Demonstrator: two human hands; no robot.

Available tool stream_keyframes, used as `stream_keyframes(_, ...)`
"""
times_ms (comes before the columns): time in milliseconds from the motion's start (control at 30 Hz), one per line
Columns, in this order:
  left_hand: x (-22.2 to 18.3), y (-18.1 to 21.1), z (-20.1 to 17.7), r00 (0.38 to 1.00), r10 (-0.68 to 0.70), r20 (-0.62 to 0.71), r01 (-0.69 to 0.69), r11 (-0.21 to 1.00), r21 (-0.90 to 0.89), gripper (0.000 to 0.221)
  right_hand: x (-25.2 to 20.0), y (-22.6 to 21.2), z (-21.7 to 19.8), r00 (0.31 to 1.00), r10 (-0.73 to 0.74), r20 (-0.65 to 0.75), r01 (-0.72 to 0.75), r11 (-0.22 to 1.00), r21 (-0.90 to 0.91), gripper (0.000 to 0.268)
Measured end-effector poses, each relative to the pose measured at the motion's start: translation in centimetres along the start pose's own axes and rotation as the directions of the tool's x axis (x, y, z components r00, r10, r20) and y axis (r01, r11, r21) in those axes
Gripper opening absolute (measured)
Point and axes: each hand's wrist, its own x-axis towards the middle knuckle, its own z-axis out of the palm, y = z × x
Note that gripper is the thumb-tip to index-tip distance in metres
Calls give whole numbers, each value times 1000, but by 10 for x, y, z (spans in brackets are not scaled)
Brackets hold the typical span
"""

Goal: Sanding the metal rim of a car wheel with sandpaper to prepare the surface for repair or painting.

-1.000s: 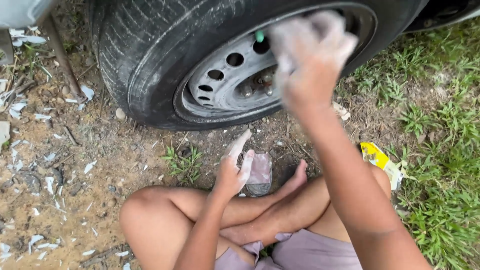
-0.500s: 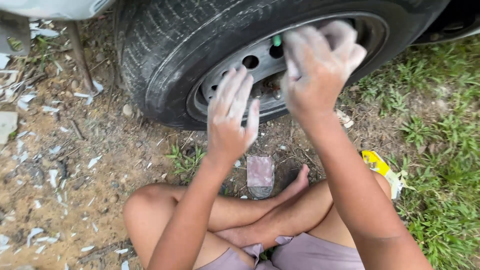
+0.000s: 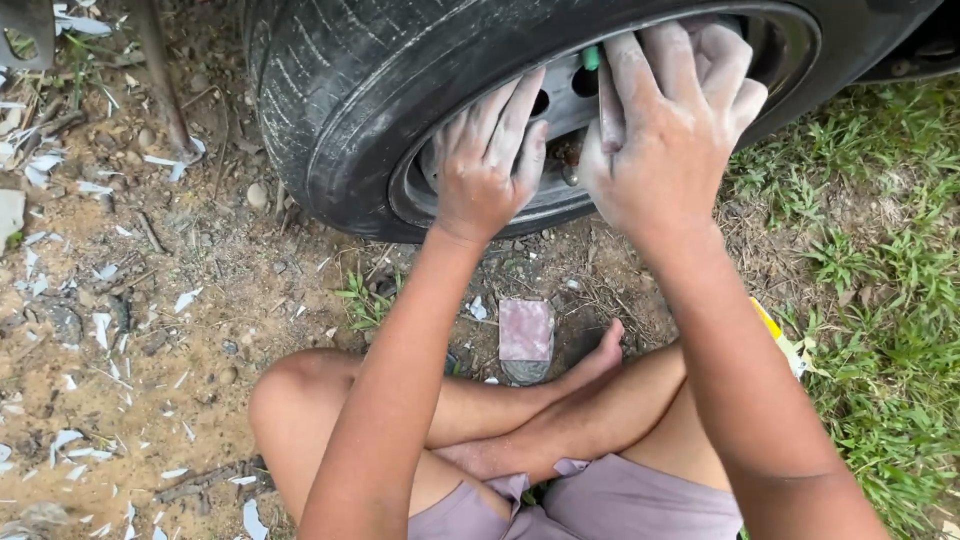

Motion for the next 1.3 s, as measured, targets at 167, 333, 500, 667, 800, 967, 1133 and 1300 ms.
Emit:
stream_keyframes(167, 2, 0, -1, 998, -36, 43, 41, 992, -118, 32, -2, -15, 6, 971, 231, 54, -234, 970, 65, 45)
stream_keyframes(333, -1, -2, 7, 997, -70, 39, 75, 990, -121, 32, 3, 3, 7, 998, 50, -44, -45, 994, 100, 51)
stream_keyframes(500, 0, 6, 2, 994, -102, 28, 105, 989, -106, 30, -10, 24, 17, 995, 101, -16, -97, 985, 144, 28)
stream_keyframes(667, 3, 4, 6, 997, -80, 24, 82, 988, -133, 30, 1, 26, 11, 989, 4, -149, 16, 991, 132, 33)
stream_keyframes(800, 3, 7, 0, 996, -86, -13, 83, 988, -126, 31, -4, -2, 1, 998, 18, -52, -10, 991, 137, 47)
stream_keyframes(967, 5, 12, -3, 994, -109, -32, 105, 988, -115, 30, -3, 8, 8, 994, 73, -83, -59, 986, 157, 36)
stream_keyframes(1133, 2, 13, -5, 994, -105, -8, 103, 988, -117, 31, 0, 1, 6, 988, 128, -86, -121, 989, 89, 35)
stream_keyframes(1300, 2, 11, 0, 995, -104, -7, 103, 992, -74, 31, 2, 9, -1, 985, 145, -96, -131, 982, 134, 23)
